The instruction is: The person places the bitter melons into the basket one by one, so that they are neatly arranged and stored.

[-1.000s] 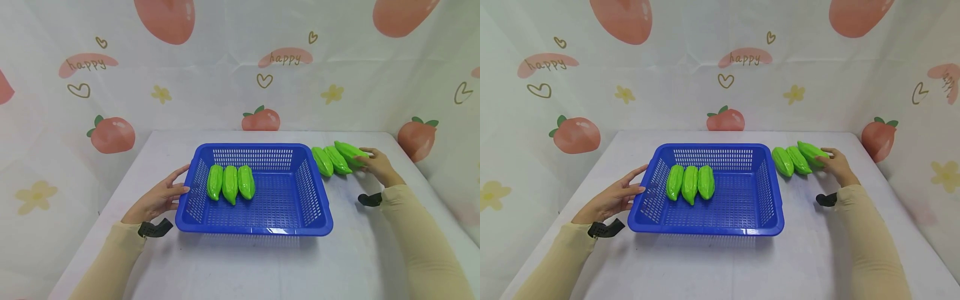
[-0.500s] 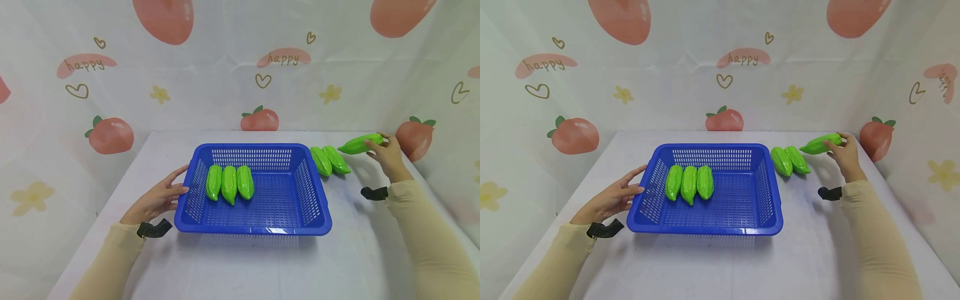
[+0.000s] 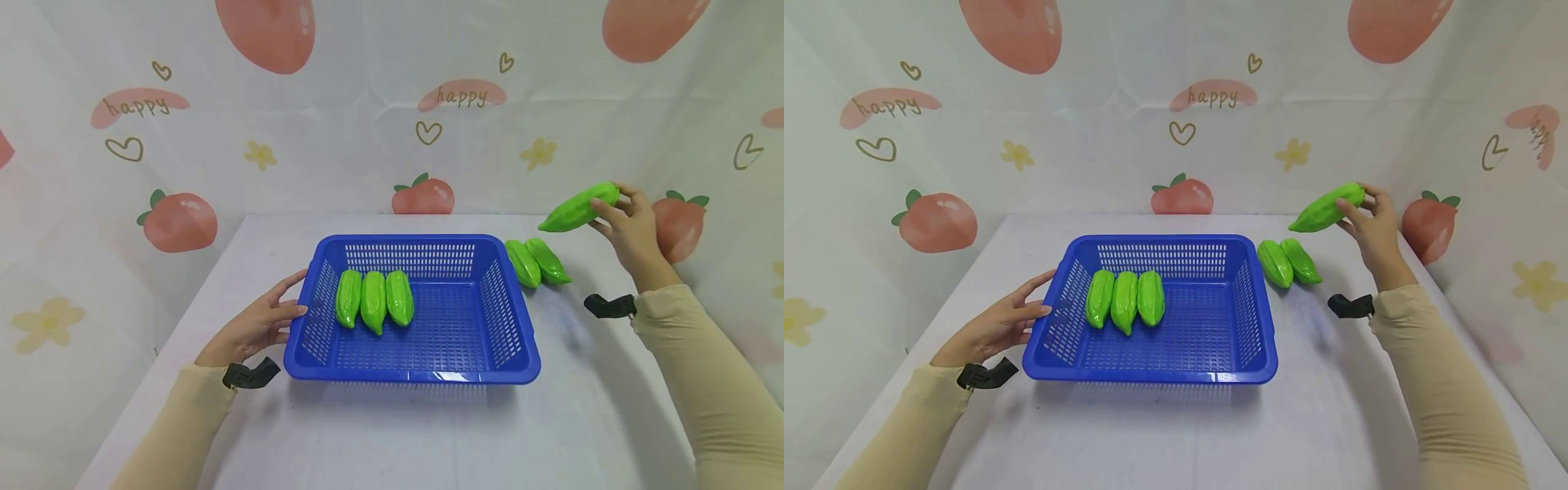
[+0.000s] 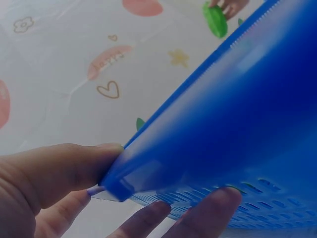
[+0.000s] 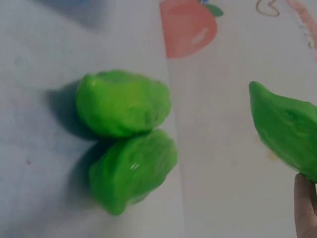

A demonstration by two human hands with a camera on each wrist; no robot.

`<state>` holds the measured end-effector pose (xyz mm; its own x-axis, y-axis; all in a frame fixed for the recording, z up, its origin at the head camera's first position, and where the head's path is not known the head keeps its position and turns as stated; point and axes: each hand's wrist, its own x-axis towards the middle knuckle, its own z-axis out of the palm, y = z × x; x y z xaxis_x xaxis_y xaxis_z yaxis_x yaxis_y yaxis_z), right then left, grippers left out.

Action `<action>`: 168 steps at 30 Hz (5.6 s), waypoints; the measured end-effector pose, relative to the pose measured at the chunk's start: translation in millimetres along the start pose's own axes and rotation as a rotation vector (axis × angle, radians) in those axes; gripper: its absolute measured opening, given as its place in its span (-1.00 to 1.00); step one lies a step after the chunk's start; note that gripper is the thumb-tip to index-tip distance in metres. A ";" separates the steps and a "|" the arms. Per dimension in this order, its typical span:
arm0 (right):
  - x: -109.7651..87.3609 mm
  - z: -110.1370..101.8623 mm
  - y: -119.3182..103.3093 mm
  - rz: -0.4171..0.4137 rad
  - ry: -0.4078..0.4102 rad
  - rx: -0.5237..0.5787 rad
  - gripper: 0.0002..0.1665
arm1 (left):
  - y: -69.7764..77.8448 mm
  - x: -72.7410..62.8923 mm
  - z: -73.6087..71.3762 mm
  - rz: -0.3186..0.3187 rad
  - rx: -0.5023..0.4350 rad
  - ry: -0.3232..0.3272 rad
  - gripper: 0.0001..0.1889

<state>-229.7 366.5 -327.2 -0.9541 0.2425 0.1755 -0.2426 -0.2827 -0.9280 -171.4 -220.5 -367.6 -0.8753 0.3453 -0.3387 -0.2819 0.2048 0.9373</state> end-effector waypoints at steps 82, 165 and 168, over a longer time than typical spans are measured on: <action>-57.0 203.9 93.2 0.616 -0.523 -0.707 -0.23 | 1.0 -1.2 0.7 0.001 -0.020 -0.017 -0.14; -56.5 207.1 98.9 0.696 -0.588 -0.766 -0.27 | 1.1 -2.7 0.4 -0.005 -0.008 -0.005 -0.14; -53.1 207.4 91.4 0.683 -0.590 -0.774 -0.30 | 0.7 -2.3 -0.3 -0.003 -0.014 -0.008 -0.14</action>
<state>-237.5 135.3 -353.3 -0.8272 -0.2632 -0.4964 0.3246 0.4971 -0.8047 -169.6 -221.4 -366.2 -0.8713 0.3516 -0.3424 -0.2905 0.1929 0.9372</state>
